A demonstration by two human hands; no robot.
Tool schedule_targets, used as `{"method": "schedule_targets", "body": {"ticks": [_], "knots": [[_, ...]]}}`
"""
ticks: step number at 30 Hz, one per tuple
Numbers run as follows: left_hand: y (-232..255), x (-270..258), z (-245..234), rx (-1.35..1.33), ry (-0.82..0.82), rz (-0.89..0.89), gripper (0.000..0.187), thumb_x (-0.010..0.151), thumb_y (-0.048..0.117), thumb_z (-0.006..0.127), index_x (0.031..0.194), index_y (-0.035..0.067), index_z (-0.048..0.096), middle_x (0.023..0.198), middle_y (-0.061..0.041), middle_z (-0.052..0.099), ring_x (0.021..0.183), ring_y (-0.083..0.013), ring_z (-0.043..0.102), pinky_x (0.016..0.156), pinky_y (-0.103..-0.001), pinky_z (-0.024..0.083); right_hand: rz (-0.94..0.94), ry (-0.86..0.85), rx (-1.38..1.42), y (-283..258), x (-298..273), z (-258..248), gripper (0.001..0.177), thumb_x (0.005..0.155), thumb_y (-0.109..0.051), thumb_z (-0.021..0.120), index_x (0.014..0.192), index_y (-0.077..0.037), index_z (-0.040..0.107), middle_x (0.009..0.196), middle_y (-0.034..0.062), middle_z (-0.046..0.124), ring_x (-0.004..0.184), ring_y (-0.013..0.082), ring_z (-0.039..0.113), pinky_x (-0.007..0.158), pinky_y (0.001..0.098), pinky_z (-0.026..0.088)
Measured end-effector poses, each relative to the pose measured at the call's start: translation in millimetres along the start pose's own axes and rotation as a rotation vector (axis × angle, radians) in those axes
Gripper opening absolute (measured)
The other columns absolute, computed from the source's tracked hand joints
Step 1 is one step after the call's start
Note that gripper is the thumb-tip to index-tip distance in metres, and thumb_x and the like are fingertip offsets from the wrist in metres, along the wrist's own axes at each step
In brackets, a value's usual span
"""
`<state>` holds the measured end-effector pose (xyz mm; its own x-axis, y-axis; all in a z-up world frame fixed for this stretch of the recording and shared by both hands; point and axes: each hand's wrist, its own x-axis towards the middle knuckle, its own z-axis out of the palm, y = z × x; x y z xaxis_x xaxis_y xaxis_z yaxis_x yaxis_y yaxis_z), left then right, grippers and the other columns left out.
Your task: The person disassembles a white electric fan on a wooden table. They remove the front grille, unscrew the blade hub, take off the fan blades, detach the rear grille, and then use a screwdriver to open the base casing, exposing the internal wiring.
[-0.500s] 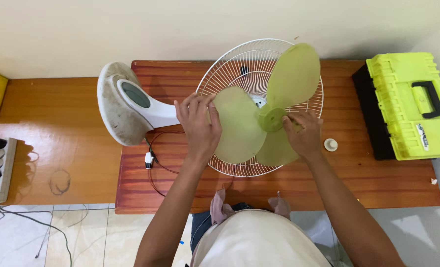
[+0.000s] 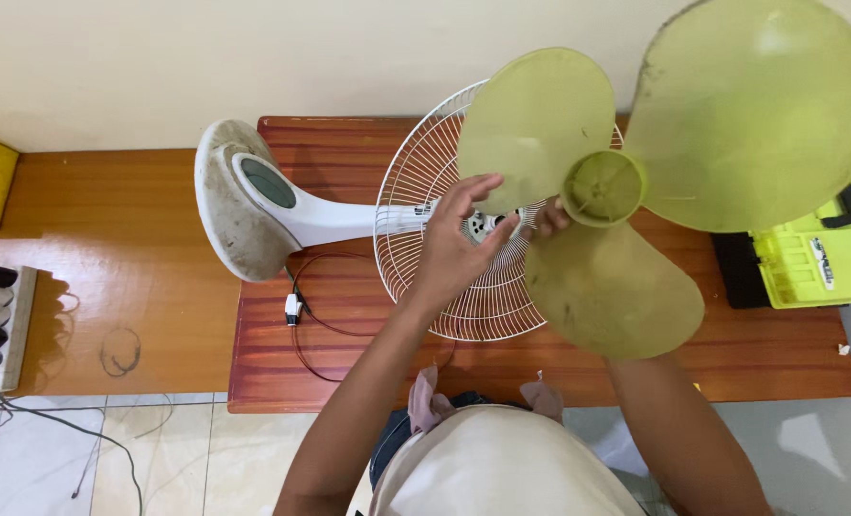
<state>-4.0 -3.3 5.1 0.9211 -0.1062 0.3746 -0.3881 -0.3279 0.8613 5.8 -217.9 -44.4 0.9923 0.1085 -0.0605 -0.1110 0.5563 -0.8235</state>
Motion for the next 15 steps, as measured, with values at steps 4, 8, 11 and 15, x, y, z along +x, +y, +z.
{"method": "schedule_targets", "body": {"ticks": [4, 8, 11, 15], "knots": [[16, -3, -3, 0.248, 0.209, 0.140, 0.057, 0.088, 0.036, 0.083, 0.135, 0.012, 0.062, 0.142, -0.009, 0.055, 0.134, -0.0265, 0.046, 0.114, -0.045, 0.041, 0.010, -0.038, 0.097, 6, -5, 11, 0.043, 0.096, -0.036, 0.064, 0.130, -0.010, 0.058, 0.122, 0.0099, 0.062, 0.112, 0.0215, 0.059, 0.093, 0.0372, 0.053], [31, -4, -7, 0.536, 0.184, 0.360, 0.064, 0.084, 0.048, 0.086, 0.133, 0.016, 0.062, 0.141, -0.003, 0.057, 0.138, -0.0273, 0.045, 0.118, -0.047, 0.027, 0.030, -0.073, 0.176, 6, -14, 24, 0.051, 0.095, -0.039, 0.063, 0.136, -0.011, 0.054, 0.127, 0.0104, 0.060, 0.117, 0.0223, 0.057, 0.096, 0.0381, 0.054], [42, -4, 3, 0.489, 0.062, 0.342, 0.080, 0.081, 0.054, 0.086, 0.142, 0.012, 0.058, 0.144, -0.004, 0.057, 0.134, -0.0274, 0.048, 0.114, -0.046, 0.028, 0.043, -0.101, 0.235, 4, -28, 31, 0.057, 0.094, -0.041, 0.062, 0.141, -0.012, 0.050, 0.132, 0.0108, 0.057, 0.120, 0.0229, 0.056, 0.097, 0.0387, 0.054], [45, 1, 14, 0.254, -0.005, 0.262, 0.093, 0.078, 0.050, 0.086, 0.149, 0.004, 0.047, 0.146, -0.015, 0.050, 0.132, -0.0328, 0.049, 0.111, -0.049, 0.043, 0.117, -0.087, 0.363, 7, -40, 26, 0.066, 0.085, -0.046, 0.060, 0.142, -0.016, 0.048, 0.136, 0.0124, 0.058, 0.121, 0.0241, 0.060, 0.094, 0.0411, 0.058]]}}
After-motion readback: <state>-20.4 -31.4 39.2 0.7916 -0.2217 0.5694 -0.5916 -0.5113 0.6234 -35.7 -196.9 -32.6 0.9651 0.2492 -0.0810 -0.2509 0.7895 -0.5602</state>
